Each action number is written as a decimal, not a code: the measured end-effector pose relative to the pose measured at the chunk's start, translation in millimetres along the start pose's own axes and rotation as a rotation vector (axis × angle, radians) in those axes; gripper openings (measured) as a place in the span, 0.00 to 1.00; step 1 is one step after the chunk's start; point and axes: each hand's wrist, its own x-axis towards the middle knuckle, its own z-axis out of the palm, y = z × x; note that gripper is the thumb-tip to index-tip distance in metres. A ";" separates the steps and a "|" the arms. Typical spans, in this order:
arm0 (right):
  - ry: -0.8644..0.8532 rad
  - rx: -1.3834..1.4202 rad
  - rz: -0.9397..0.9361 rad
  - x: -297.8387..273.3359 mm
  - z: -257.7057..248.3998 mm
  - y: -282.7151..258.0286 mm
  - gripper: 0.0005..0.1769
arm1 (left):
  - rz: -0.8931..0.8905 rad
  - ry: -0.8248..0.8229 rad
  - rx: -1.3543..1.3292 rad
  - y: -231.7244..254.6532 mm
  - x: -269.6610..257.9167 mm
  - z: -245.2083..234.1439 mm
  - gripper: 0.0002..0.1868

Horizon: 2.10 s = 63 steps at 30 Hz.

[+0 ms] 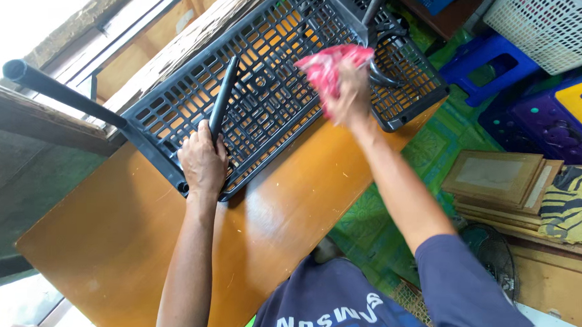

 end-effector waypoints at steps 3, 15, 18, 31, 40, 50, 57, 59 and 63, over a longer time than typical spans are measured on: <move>-0.006 -0.054 0.207 41.8 -3.3 34.7 0.30 | -0.008 -0.004 -0.003 0.6 -1.2 -1.3 0.24; -0.192 0.216 -0.251 11.4 49.6 -124.7 0.27 | -0.040 -0.039 0.024 2.1 2.0 -2.2 0.24; -0.147 0.064 -0.416 15.3 48.1 -106.2 0.32 | -0.001 -0.002 -0.019 0.5 0.7 -1.1 0.24; -0.189 0.040 -0.169 67.5 66.0 -100.3 0.40 | -0.029 0.002 -0.029 -1.7 0.7 2.3 0.22; -0.211 0.073 -0.013 74.9 56.9 -32.9 0.20 | -0.027 -0.026 -0.042 -1.4 1.4 2.2 0.22; -0.233 0.104 -0.031 114.8 103.8 -108.4 0.29 | -0.106 0.096 -0.146 1.2 3.6 3.1 0.17; -0.281 0.034 -0.299 107.9 103.0 -104.4 0.39 | -0.146 0.115 -0.227 5.5 2.6 0.6 0.19; -0.246 0.066 -0.002 120.4 101.4 -83.3 0.28 | -0.151 0.118 -0.221 4.6 3.5 2.5 0.15; 0.122 -0.036 -0.051 130.4 101.9 -89.6 0.33 | -0.140 0.146 -0.216 -1.0 5.3 8.3 0.13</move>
